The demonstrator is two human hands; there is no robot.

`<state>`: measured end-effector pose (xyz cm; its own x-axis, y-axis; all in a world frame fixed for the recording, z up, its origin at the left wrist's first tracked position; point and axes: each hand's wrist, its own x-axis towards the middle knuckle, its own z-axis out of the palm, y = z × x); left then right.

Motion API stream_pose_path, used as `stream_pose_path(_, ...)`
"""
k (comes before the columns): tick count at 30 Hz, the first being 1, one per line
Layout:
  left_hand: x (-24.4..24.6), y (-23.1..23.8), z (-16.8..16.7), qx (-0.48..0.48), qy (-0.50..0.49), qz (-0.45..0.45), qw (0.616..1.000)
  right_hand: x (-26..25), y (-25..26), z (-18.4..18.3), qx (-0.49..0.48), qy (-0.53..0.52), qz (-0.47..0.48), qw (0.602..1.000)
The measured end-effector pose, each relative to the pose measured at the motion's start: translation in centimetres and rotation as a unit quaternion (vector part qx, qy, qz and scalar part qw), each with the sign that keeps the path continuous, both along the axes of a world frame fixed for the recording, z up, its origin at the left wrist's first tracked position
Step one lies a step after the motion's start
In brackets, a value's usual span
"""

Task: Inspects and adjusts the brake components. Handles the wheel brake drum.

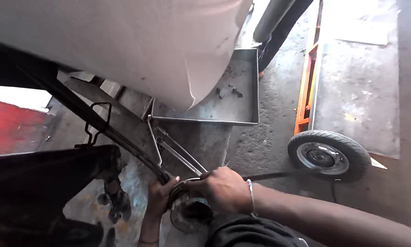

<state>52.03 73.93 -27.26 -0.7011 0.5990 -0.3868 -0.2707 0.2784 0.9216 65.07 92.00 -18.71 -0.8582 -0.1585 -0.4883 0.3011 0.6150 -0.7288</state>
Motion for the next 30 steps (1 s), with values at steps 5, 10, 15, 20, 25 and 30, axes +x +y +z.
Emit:
stream_pose_path(5, -0.1, -0.8, 0.5, -0.01, -0.01, 0.017, 1.0, 4.1, -0.3, -1.1, -0.07, 0.11, -0.11, 0.985)
stream_pose_path(10, 0.2, -0.3, 0.4, 0.003, -0.009, -0.005, 1.0, 2.7, -1.1, -0.6, -0.037, 0.045, -0.083, 0.995)
stream_pose_path(15, 0.0, -0.7, 0.5, -0.01, -0.002, 0.0, 1.0, 5.8, -1.8, -1.5, -0.073, 0.128, -0.164, 0.975)
stream_pose_path(20, 0.5, -0.5, 0.8, -0.003, 0.009, 0.011, 1.0, 3.9, -2.0, -0.8, -0.034, 0.06, -0.116, 0.991)
stream_pose_path(25, 0.3, -0.8, 0.9, -0.026, 0.024, 0.01, 0.999, 6.7, -2.7, -1.9, -0.066, 0.119, -0.196, 0.971)
stream_pose_path(30, 0.3, -0.9, 0.6, -0.022, 0.03, 0.005, 0.999, 4.6, -2.4, -1.5, -0.051, 0.103, -0.13, 0.985)
